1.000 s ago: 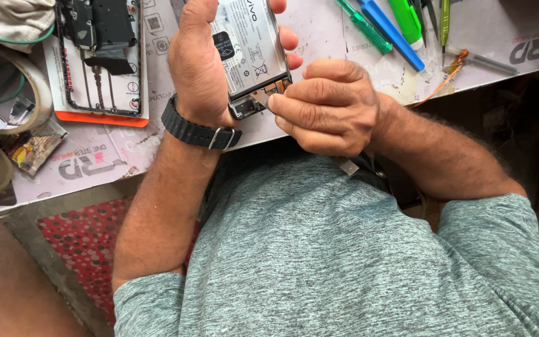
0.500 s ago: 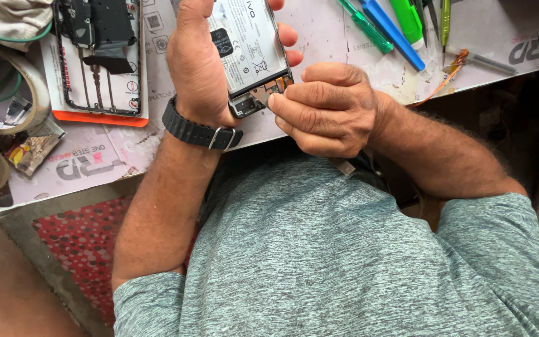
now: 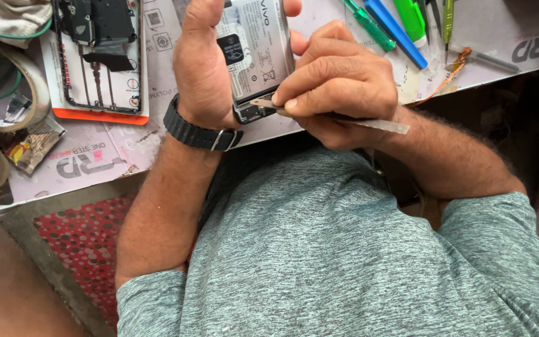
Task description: The person holds a disassembled smartphone and uses a small screwdriver and a metal pry tool to work on the internal components near the bottom edge. They rotate the phone to access different areas and continue prying at the lower section.
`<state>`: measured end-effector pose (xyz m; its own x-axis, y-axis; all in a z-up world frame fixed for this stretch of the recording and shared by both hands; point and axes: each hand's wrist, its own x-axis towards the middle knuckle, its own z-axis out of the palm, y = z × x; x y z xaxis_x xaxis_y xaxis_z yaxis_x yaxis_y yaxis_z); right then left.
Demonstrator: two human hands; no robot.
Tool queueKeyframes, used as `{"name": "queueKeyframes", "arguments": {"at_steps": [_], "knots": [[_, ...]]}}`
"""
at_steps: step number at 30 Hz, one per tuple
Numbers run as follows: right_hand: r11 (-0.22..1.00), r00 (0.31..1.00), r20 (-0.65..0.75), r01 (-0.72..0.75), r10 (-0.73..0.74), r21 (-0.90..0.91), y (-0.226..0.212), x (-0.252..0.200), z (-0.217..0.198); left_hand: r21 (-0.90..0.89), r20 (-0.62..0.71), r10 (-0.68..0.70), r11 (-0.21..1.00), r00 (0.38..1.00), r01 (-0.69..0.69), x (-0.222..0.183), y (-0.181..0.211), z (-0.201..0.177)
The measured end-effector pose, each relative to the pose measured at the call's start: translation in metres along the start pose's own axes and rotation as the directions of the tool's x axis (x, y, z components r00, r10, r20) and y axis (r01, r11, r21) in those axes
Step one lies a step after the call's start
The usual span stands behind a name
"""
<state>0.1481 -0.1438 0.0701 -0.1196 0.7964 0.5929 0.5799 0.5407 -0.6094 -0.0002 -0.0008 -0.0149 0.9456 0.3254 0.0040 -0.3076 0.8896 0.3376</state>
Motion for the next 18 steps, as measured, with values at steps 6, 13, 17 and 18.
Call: {"name": "queueKeyframes", "arguments": {"at_steps": [6,13,17,18], "knots": [[0.999,0.999,0.015,-0.046,0.046,-0.014,0.0005,0.0010,0.0035,0.005,0.038,0.024,1.000,0.999,-0.024,0.0011,-0.0020,-0.0042],[0.997,0.996,-0.048,-0.069,0.071,0.047,0.0045,0.0003,0.0094,-0.014,0.038,0.024,1.000,0.999,-0.023,0.0008,-0.0026,-0.0032],[0.994,0.995,-0.062,-0.080,0.084,0.074,0.0068,-0.0030,0.0107,-0.018,0.031,0.019,1.000,0.999,-0.018,0.0001,-0.0026,-0.0022],[0.994,0.994,-0.062,-0.082,0.086,0.077,0.0073,-0.0038,0.0107,-0.019,0.030,0.016,1.000,0.999,-0.015,0.0002,-0.0027,-0.0020]]}}
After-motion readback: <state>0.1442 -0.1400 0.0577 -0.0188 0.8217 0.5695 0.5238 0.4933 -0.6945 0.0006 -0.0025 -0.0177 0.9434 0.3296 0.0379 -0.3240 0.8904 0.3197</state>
